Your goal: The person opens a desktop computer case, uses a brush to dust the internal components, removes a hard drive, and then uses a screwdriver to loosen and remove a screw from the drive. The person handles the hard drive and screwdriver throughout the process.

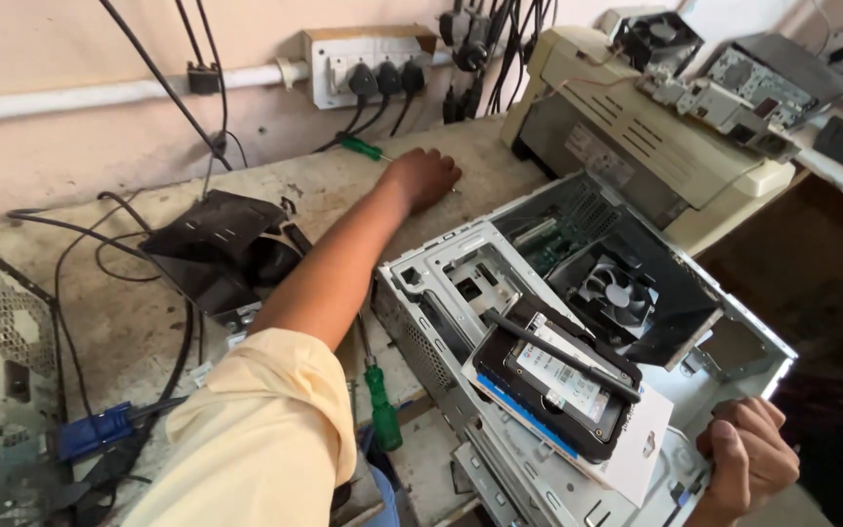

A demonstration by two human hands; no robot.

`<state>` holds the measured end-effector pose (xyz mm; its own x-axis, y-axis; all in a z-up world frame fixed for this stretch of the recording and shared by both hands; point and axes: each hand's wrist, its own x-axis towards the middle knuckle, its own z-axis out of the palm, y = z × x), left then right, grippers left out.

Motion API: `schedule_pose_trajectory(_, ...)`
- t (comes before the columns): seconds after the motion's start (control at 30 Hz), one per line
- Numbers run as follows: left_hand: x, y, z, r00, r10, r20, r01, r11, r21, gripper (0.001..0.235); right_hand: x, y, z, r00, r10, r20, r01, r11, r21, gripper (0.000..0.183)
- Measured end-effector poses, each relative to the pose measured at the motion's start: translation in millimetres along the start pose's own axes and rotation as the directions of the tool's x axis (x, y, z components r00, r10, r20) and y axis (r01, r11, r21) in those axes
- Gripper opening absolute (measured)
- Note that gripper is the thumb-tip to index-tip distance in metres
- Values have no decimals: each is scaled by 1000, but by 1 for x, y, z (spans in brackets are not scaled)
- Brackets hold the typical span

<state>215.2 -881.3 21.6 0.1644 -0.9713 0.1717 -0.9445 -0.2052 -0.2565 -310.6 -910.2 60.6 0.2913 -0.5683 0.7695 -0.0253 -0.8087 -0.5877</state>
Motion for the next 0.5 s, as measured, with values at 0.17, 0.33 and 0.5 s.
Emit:
schedule_pose_trajectory(0.17,3,-4,-56,993,106,-49,-105,994,28,26,-1,-8,4,1000,14,-22,-13,1000,19,42)
schedule_pose_trajectory(0.33,7,-26,-132,823,-82,-561,-135,932,-335,42,-9,-21,10,998,9,-59,-5,997,73,38)
schedule_pose_trajectory(0.5,-43,-55,-216,412,-32,-911,-352,916,-192,26,7,-9,22,993,-91,-74,100,986,133,37)
